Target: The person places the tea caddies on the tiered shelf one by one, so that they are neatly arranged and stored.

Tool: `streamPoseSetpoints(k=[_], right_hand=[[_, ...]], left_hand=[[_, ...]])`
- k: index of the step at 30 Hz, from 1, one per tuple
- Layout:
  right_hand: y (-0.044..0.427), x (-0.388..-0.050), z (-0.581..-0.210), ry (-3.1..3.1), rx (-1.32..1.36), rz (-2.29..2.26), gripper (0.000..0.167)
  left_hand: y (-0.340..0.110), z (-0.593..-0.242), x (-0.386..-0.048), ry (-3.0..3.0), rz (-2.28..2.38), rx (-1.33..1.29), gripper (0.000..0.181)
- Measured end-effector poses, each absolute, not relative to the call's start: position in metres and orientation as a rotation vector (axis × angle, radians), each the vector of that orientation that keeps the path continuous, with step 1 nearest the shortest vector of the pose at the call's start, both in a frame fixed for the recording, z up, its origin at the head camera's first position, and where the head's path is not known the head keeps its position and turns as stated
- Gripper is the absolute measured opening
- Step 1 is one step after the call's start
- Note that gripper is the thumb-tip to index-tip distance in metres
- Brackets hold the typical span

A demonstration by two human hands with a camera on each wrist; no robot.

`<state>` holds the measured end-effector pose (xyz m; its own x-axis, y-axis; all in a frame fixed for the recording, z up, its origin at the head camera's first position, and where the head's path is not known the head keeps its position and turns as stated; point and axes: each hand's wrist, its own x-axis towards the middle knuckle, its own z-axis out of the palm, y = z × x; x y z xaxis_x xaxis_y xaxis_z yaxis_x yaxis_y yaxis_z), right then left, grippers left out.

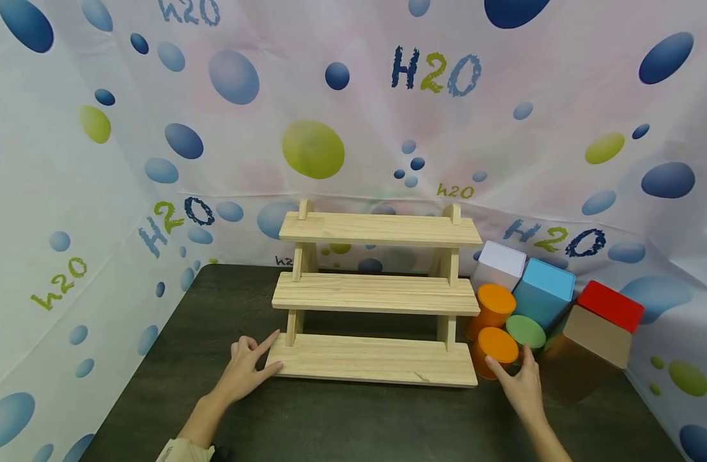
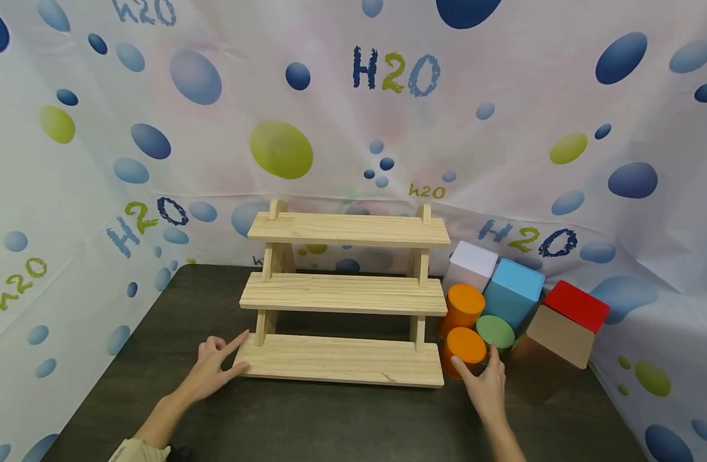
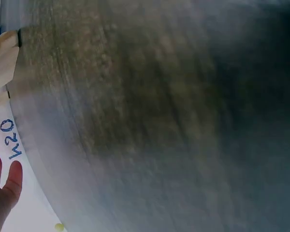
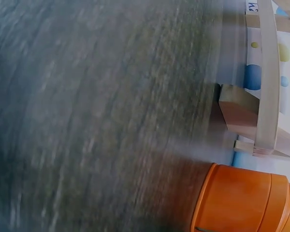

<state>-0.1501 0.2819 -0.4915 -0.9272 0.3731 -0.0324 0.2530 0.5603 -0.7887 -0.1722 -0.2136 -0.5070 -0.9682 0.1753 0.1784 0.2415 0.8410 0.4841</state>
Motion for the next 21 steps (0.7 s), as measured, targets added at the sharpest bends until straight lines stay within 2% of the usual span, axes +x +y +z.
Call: streamPoseSetpoints(k=[21], right_hand=[[0.273, -0.162, -0.501, -2.538, -0.551, 1.225, 0.086]], left_hand=[[-0.210, -0.505, -0.175, -3.048, -0.757, -0.313, 0.067]])
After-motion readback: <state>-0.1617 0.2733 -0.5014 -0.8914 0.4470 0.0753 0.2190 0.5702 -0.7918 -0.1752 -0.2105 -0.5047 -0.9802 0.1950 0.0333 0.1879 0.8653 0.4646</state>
